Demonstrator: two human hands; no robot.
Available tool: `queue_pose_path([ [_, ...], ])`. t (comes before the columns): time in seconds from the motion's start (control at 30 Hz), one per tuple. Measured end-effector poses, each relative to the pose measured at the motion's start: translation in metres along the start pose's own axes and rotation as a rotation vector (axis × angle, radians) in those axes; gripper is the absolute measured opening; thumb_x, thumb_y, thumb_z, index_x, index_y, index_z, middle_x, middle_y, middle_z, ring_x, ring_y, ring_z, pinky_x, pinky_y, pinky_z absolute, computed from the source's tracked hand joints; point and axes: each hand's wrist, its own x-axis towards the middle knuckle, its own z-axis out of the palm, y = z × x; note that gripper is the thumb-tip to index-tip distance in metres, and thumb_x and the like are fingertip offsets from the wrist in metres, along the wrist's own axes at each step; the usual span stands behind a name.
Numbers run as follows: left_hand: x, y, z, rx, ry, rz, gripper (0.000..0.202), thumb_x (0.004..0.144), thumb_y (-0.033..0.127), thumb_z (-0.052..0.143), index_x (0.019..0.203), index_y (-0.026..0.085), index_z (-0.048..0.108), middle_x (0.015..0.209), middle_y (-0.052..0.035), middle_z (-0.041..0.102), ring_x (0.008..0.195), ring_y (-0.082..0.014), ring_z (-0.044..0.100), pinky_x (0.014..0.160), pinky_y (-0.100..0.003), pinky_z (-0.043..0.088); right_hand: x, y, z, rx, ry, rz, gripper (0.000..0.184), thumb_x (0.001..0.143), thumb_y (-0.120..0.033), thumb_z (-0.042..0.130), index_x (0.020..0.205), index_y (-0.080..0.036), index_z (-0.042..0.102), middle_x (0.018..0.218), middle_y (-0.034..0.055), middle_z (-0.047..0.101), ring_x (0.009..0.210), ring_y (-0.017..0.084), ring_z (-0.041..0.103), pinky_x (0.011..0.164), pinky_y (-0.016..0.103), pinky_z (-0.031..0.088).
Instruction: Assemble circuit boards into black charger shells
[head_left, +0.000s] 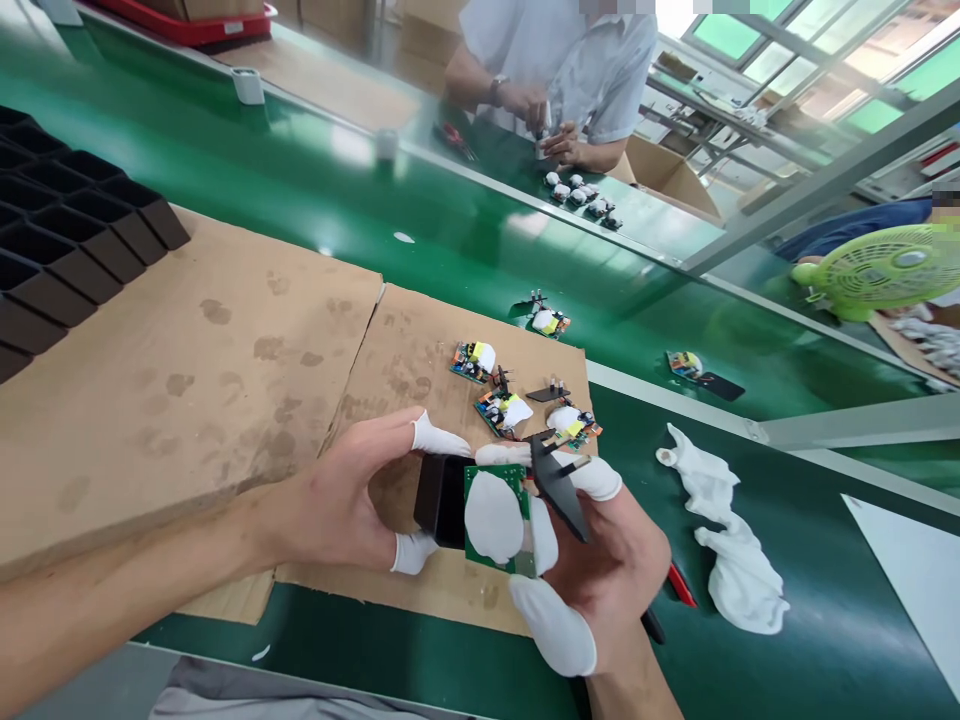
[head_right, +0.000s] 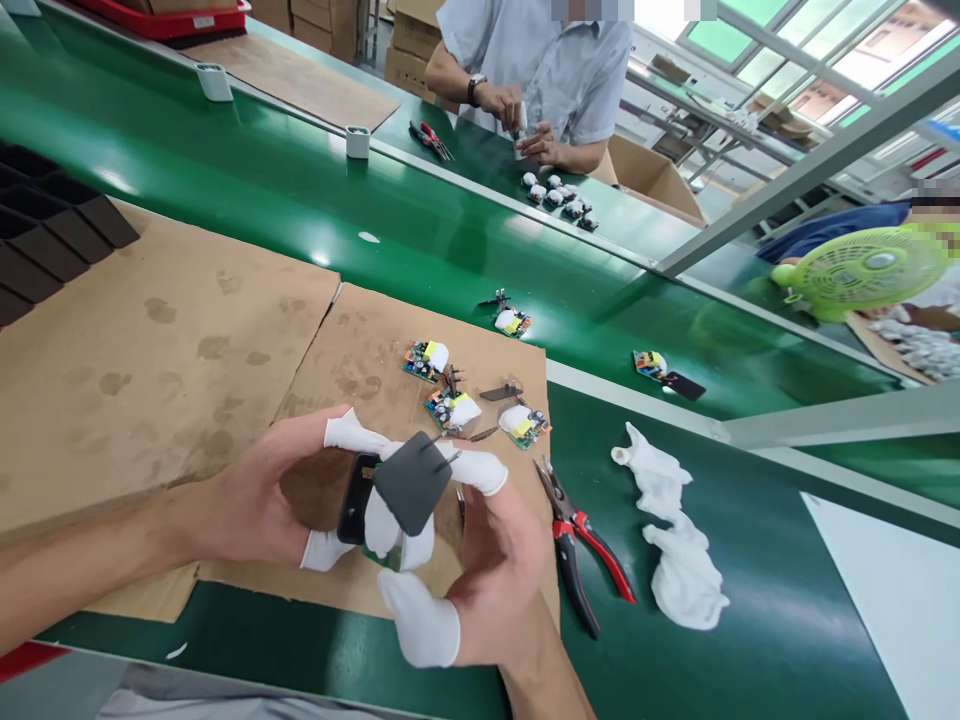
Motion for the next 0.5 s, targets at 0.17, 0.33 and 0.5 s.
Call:
queue_pose_path([
  [0.17,0.0000,0.0007,-0.0006,-0.038,0.016,0.002,0.060,0.072,0.018,0.091,0.130,0.024,0.077,0.099,-0.0020,0.071,0.086,-0.0232,0.070,0.070,-0.032,0.055,0.0049,-0.0005,-0.0021,-0.077,-0.073,-0.071,0.088,0.069,-0.016,0.103,0.150,-0.029,0.070,0.121,0.0113,0.081,0.099,0.035,0.082,0.089,0.049,0.072],
  [0.33,0.0004,0.0011,0.0010,-0.045,0.029,-0.012,0.052,0.070,0.020,0.091,0.121,0.024,0.077,0.101,-0.0027,0.071,0.087,-0.0241,0.069,0.070,-0.034,0.055,0.0029,0.0061,-0.0039,-0.165,-0.133,-0.115,0.102,0.062,-0.019,0.109,0.154,-0.030,0.065,0.129,0.0133,0.080,0.108,0.038,0.081,0.095,0.052,0.070],
  [0.5,0.0011,0.0025,0.0012,-0.055,0.041,-0.004,0.051,0.070,0.021,0.094,0.117,0.024,0.076,0.099,-0.0021,0.071,0.085,-0.0234,0.068,0.070,-0.035,0.055,0.0106,0.0038,-0.0026,-0.134,-0.201,-0.097,0.096,0.067,-0.020,0.106,0.153,-0.029,0.065,0.130,0.0153,0.080,0.106,0.038,0.080,0.091,0.054,0.070],
])
